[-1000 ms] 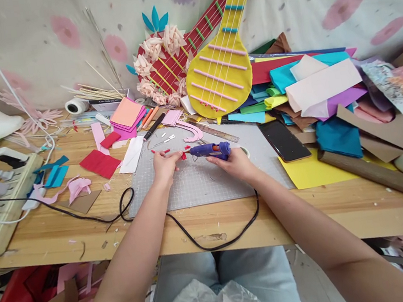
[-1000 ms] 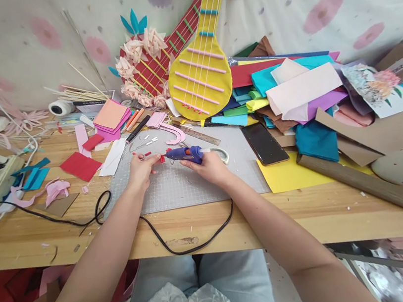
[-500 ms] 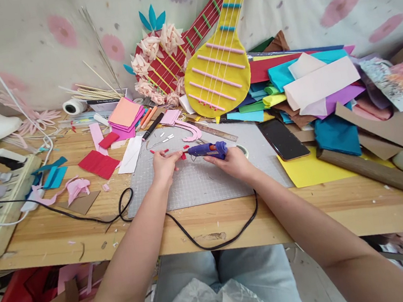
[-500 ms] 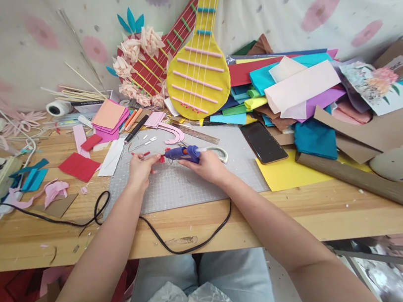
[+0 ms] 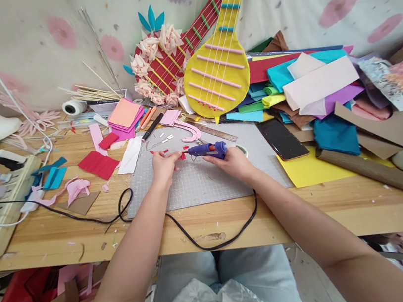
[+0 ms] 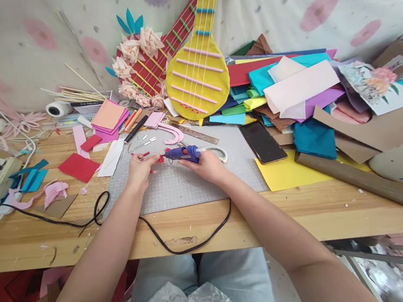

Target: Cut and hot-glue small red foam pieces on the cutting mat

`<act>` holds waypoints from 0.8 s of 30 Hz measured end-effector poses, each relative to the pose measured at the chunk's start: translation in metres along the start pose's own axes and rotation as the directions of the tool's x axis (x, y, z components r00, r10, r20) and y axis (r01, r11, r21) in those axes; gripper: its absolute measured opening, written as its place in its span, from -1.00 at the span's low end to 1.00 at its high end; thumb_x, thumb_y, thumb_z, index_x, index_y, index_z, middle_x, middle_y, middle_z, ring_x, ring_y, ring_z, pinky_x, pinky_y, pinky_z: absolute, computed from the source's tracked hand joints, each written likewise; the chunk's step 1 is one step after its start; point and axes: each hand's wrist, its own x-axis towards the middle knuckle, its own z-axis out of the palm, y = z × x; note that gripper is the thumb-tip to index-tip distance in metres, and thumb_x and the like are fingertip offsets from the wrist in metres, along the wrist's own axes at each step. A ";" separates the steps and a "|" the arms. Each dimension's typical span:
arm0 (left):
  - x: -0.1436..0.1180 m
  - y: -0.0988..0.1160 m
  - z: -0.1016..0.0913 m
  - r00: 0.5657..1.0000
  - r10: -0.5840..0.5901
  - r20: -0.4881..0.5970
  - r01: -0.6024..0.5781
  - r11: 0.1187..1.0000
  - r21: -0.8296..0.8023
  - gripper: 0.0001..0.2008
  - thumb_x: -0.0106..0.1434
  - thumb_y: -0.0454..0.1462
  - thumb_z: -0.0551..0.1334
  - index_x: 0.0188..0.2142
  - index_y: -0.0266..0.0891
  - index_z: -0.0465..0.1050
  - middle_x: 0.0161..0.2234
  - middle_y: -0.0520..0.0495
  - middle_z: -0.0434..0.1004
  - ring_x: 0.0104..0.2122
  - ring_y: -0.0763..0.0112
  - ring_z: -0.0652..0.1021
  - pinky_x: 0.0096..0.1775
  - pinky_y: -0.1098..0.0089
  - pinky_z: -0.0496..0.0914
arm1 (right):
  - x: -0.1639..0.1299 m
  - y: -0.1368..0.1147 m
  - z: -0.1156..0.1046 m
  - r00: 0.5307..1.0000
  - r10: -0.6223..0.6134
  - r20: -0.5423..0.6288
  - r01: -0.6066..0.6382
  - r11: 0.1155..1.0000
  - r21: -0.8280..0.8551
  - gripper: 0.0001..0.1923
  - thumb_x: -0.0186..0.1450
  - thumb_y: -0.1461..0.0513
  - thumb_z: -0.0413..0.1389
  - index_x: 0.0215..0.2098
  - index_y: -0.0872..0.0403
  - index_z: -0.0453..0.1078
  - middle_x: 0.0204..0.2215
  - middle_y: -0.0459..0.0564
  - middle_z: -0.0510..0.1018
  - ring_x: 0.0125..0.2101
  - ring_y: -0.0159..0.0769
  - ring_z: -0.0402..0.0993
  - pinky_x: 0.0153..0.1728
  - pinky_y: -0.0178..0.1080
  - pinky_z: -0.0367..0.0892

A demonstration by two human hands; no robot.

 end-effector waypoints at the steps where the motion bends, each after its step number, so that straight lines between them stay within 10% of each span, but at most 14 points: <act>1: 0.000 0.000 0.000 1.000 -0.004 -0.004 0.004 1.000 -0.006 -0.50 -0.13 -0.39 0.34 -0.37 -0.16 -0.01 -0.41 -0.09 0.51 -0.48 0.40 0.54 -0.65 0.62 0.17 | 0.000 0.000 0.000 1.000 -0.005 0.002 0.005 1.000 -0.002 -0.54 0.15 -0.10 0.02 -0.24 0.05 0.48 -0.46 -0.04 0.56 -0.47 -0.28 0.44 -0.45 -0.30 0.26; 24: 0.002 -0.001 -0.002 1.000 0.005 -0.021 -0.005 1.000 -0.004 -0.51 -0.13 -0.37 0.33 -0.36 -0.16 -0.01 -0.43 -0.05 0.51 -0.47 0.40 0.55 -0.66 0.61 0.15 | -0.003 -0.002 -0.004 0.997 -0.034 0.075 0.039 0.997 -0.063 -0.56 0.16 -0.06 0.03 -0.22 0.08 0.46 -0.49 -0.02 0.53 -0.50 -0.32 0.39 -0.48 -0.33 0.21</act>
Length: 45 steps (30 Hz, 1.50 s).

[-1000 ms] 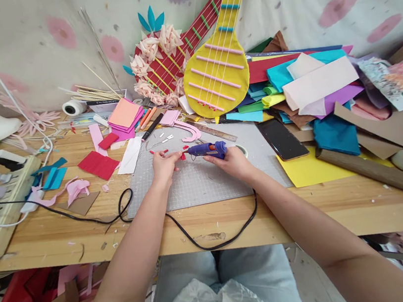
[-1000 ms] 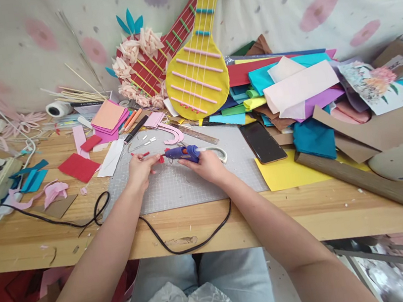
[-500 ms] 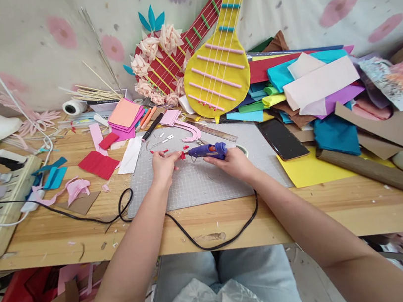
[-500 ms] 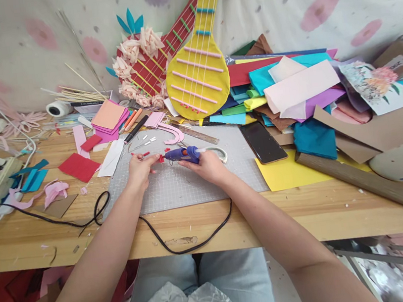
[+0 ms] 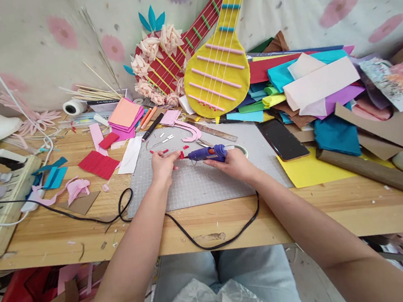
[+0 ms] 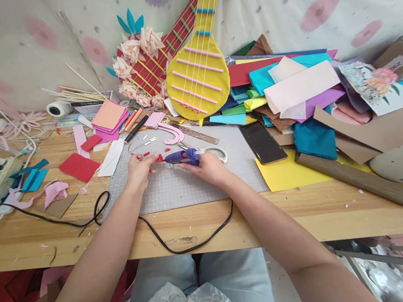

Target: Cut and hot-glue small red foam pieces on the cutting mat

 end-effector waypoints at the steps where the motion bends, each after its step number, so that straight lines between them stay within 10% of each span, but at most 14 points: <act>1: 0.000 0.000 0.000 1.000 -0.001 -0.001 0.001 1.000 -0.002 -0.51 -0.13 -0.37 0.33 -0.37 -0.16 -0.01 -0.44 -0.05 0.51 -0.47 0.40 0.54 -0.66 0.61 0.15 | 0.000 0.000 0.000 1.000 -0.001 0.002 0.001 1.000 -0.002 -0.56 0.16 -0.06 0.03 -0.23 0.09 0.47 -0.50 -0.02 0.52 -0.51 -0.32 0.39 -0.49 -0.33 0.20; 11: 0.000 0.001 0.000 1.000 0.002 0.015 -0.002 1.000 -0.004 -0.51 -0.14 -0.35 0.34 -0.38 -0.16 -0.01 -0.46 -0.03 0.50 -0.48 0.39 0.55 -0.65 0.60 0.17 | 0.003 0.012 0.001 0.995 0.076 -0.064 -0.062 0.980 0.191 -0.51 0.12 -0.10 0.05 -0.20 0.08 0.46 -0.39 -0.01 0.56 -0.39 -0.27 0.45 -0.35 -0.28 0.29; 38: 0.000 0.000 0.000 1.000 0.005 0.028 -0.003 0.997 -0.074 -0.49 -0.16 -0.38 0.35 -0.39 -0.15 -0.02 -0.49 0.00 0.49 -0.50 0.40 0.53 -0.67 0.60 0.19 | 0.003 0.004 -0.005 0.999 -0.025 0.039 0.022 0.997 0.071 -0.59 0.14 -0.04 0.07 -0.22 0.05 0.47 -0.51 -0.05 0.51 -0.50 -0.33 0.39 -0.46 -0.31 0.23; 45: 0.002 -0.001 -0.002 0.998 0.001 0.067 0.012 0.981 -0.195 -0.51 -0.14 -0.40 0.35 -0.43 -0.17 -0.02 -0.51 0.01 0.49 -0.53 0.45 0.53 -0.62 0.58 0.27 | 0.004 0.033 -0.037 0.920 0.329 -0.213 -0.259 0.918 0.301 -0.51 0.05 -0.13 0.08 -0.43 0.15 0.44 -0.66 -0.04 0.43 -0.66 -0.38 0.31 -0.59 -0.30 0.23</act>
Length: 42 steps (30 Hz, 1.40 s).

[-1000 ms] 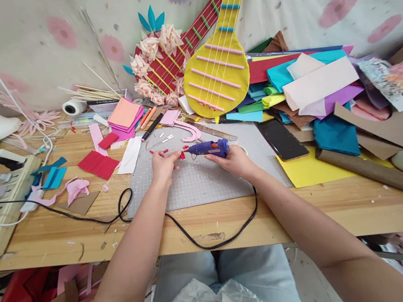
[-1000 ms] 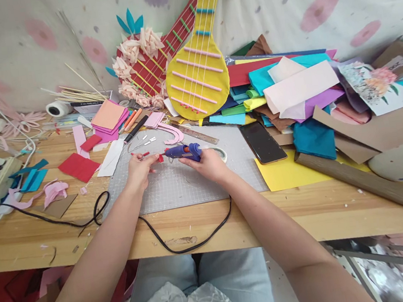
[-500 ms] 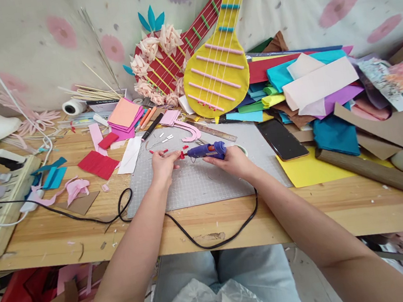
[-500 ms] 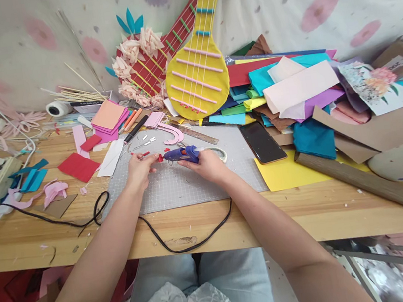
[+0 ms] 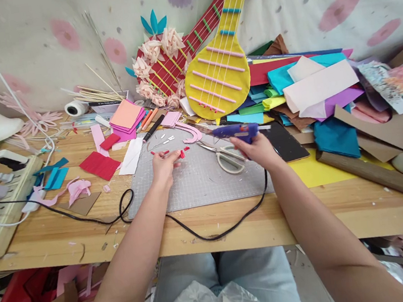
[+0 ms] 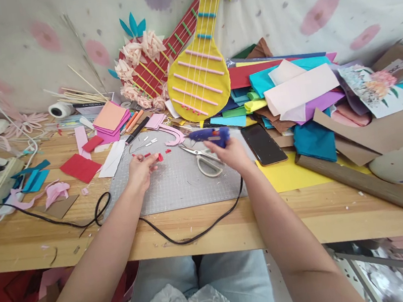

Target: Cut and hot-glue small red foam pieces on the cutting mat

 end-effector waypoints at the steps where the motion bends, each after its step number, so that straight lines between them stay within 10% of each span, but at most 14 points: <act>1: 0.000 0.000 0.000 1.000 -0.002 0.003 0.002 1.000 -0.023 -0.52 -0.14 -0.40 0.35 -0.43 -0.17 -0.01 -0.51 0.01 0.49 -0.53 0.46 0.53 -0.60 0.58 0.28 | 0.004 0.006 -0.006 0.995 0.051 -0.086 -0.051 0.999 0.000 -0.48 0.05 -0.15 0.05 -0.47 0.15 0.43 -0.70 -0.05 0.39 -0.69 -0.39 0.28 -0.62 -0.30 0.21; 5: -0.001 0.001 0.001 1.000 -0.019 -0.004 0.018 0.996 -0.083 -0.54 -0.13 -0.42 0.34 -0.45 -0.18 0.00 -0.51 0.00 0.50 -0.54 0.49 0.52 -0.58 0.58 0.30 | 0.019 0.031 -0.018 0.942 0.142 -0.305 -0.173 0.982 -0.076 -0.43 0.04 -0.19 0.01 -0.48 0.16 0.43 -0.70 -0.02 0.40 -0.65 -0.32 0.34 -0.55 -0.25 0.26; 15: 0.000 -0.002 0.003 0.995 -0.001 -0.096 -0.010 0.993 -0.121 -0.54 -0.08 -0.46 0.30 -0.41 -0.16 -0.03 -0.54 0.06 0.48 -0.57 0.48 0.51 -0.62 0.60 0.22 | 0.028 0.043 -0.008 0.947 0.046 -0.318 -0.133 0.957 -0.258 -0.41 -0.01 -0.12 0.10 -0.20 0.15 0.37 -0.35 0.11 0.51 -0.30 -0.12 0.43 -0.25 -0.11 0.30; 21: -0.001 -0.005 0.002 0.996 0.039 -0.080 -0.047 0.994 -0.098 -0.49 -0.13 -0.42 0.34 -0.39 -0.15 -0.04 -0.53 0.05 0.48 -0.51 0.40 0.55 -0.68 0.61 0.05 | 0.004 -0.005 -0.020 0.662 -0.405 -0.631 0.341 0.912 -0.228 -0.52 0.13 0.02 0.08 -0.08 0.09 0.18 -0.16 0.12 0.36 -0.17 -0.21 0.36 -0.12 -0.08 0.28; 26: -0.002 -0.008 0.002 0.997 0.065 -0.047 -0.069 0.993 -0.097 -0.48 -0.15 -0.39 0.34 -0.40 -0.14 -0.06 -0.51 0.04 0.48 -0.47 0.39 0.56 -0.65 0.59 0.06 | -0.010 -0.046 0.033 0.943 -0.313 -0.115 0.325 0.938 0.116 -0.65 0.12 0.09 0.09 -0.17 0.03 0.17 -0.35 -0.02 0.43 -0.35 -0.33 0.42 -0.25 -0.17 0.35; 30: -0.003 -0.010 0.002 0.997 0.079 -0.013 -0.080 0.988 -0.136 -0.50 -0.13 -0.38 0.32 -0.39 -0.14 -0.06 -0.51 0.03 0.49 -0.45 0.37 0.56 -0.65 0.58 0.04 | -0.009 -0.049 0.093 0.933 -0.090 0.349 -0.044 0.933 0.357 -0.47 -0.07 0.14 0.24 -0.19 0.03 0.13 -0.29 -0.03 0.43 -0.39 -0.34 0.44 -0.34 -0.19 0.39; 42: -0.008 -0.006 0.010 0.997 0.081 0.009 -0.077 0.973 -0.218 -0.50 -0.15 -0.41 0.33 -0.42 -0.15 -0.05 -0.53 0.09 0.46 -0.58 0.54 0.47 -0.64 0.57 0.05 | -0.008 -0.050 0.120 0.958 0.035 0.286 -0.183 0.840 0.511 -0.61 -0.06 0.26 0.20 -0.32 0.04 0.11 -0.57 -0.23 0.42 -0.54 -0.42 0.41 -0.36 -0.23 0.36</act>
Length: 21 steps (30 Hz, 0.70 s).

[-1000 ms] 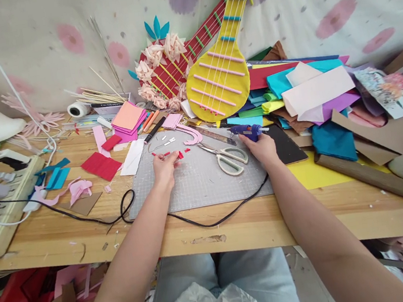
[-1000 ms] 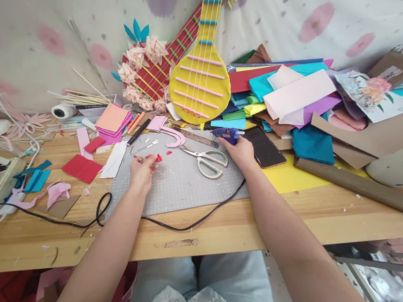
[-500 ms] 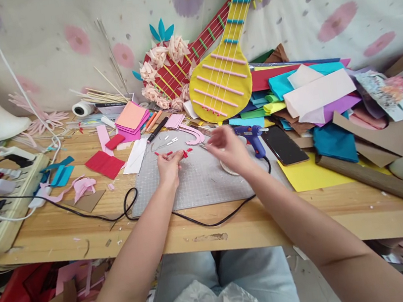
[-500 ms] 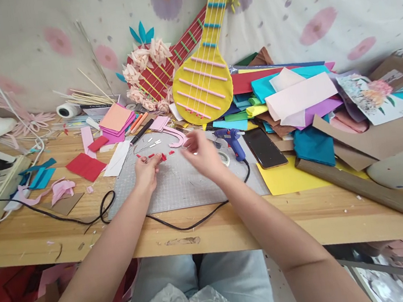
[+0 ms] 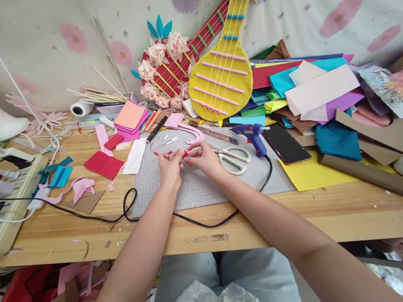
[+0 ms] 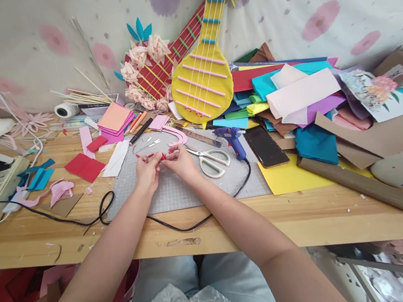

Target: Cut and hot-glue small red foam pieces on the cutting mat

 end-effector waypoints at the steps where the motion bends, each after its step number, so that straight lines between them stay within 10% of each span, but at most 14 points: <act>1: 0.000 -0.001 0.000 1.000 0.001 0.000 -0.001 1.000 -0.006 -0.49 -0.16 -0.41 0.33 -0.42 -0.15 -0.05 -0.53 0.10 0.45 -0.58 0.56 0.46 -0.64 0.58 0.05 | 0.000 0.001 0.000 1.000 -0.021 -0.017 0.021 1.000 -0.014 -0.61 -0.05 0.25 0.20 -0.32 0.04 0.12 -0.56 -0.22 0.42 -0.52 -0.41 0.42 -0.36 -0.23 0.36; 21: -0.002 0.003 0.000 0.996 -0.077 0.049 0.079 0.996 -0.044 -0.57 -0.15 -0.49 0.30 -0.42 -0.18 0.05 -0.48 0.04 0.47 -0.48 0.51 0.51 -0.60 0.60 0.13 | -0.008 0.004 -0.001 0.971 -0.239 -0.018 0.223 0.928 -0.298 -0.79 0.08 0.26 0.06 -0.31 0.01 0.13 -0.53 -0.19 0.45 -0.49 -0.38 0.39 -0.35 -0.25 0.29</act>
